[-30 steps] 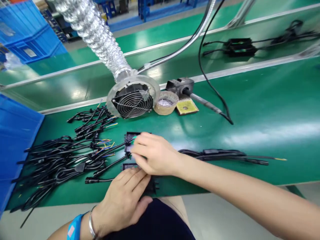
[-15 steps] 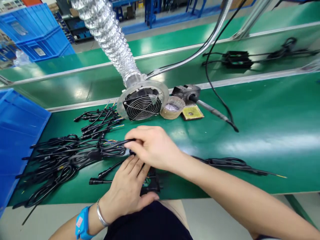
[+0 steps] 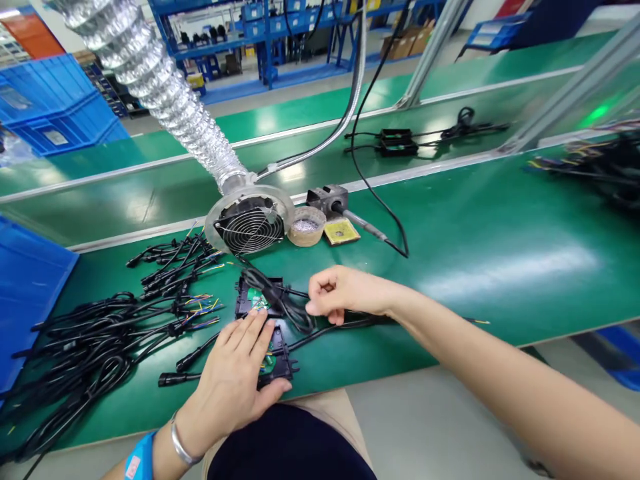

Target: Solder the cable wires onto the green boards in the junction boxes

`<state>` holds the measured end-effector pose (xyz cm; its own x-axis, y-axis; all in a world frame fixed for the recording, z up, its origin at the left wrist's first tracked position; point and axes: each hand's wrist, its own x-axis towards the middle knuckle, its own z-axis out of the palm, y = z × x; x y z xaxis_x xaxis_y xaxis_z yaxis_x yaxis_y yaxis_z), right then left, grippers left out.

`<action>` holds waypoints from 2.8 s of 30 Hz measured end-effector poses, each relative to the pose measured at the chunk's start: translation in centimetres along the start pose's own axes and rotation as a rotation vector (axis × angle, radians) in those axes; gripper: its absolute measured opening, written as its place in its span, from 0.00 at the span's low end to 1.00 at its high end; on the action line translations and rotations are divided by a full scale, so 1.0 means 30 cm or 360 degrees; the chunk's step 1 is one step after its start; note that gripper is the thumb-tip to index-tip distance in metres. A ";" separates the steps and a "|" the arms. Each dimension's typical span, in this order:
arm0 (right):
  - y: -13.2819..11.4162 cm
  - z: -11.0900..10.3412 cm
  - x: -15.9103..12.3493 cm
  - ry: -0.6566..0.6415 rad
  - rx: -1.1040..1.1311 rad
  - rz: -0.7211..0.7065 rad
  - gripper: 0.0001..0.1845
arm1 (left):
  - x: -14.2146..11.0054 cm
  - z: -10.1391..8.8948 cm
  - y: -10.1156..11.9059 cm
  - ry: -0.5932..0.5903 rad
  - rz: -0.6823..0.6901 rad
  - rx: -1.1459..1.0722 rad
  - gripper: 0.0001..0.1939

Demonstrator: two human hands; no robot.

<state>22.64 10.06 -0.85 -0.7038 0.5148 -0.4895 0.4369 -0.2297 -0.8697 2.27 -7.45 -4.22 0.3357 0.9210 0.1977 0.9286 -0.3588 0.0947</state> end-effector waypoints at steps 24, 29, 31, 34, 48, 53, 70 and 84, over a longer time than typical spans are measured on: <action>-0.077 -0.071 0.120 -0.0285 -0.0298 0.0119 0.10 | 0.028 -0.022 -0.006 0.0094 0.0034 -0.0010 0.34; -0.075 -0.019 0.144 -0.0107 -0.0607 0.0042 0.09 | 0.025 -0.021 -0.015 0.0134 0.0088 -0.0033 0.31; -0.083 0.004 0.134 -0.0110 -0.0792 -0.0014 0.10 | 0.022 -0.017 -0.012 0.0062 0.0079 0.0006 0.32; -0.106 0.027 0.110 -0.0091 -0.1089 -0.0155 0.08 | 0.018 -0.022 -0.010 -0.0023 0.0043 0.0012 0.36; -0.022 0.081 0.101 0.0421 -0.1997 -0.0583 0.13 | 0.257 -0.002 -0.213 -0.0089 -0.0034 -0.0146 0.26; 0.008 0.087 0.111 0.0478 -0.2176 -0.0770 0.11 | 0.245 0.018 -0.203 -0.0021 -0.0016 -0.0067 0.25; -0.003 0.101 0.121 0.0180 -0.2439 -0.0744 0.06 | 0.227 0.040 -0.199 0.0030 0.0162 0.0049 0.14; -0.004 0.147 0.140 0.0230 -0.2686 -0.0808 0.12 | 0.192 0.007 -0.136 -0.0034 0.0189 0.0140 0.22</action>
<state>17.17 8.60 -3.08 -0.9313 0.3415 -0.1271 0.3252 0.9363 0.1326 0.44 -0.64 -3.66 0.4465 0.8761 0.1817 0.8921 -0.4517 -0.0144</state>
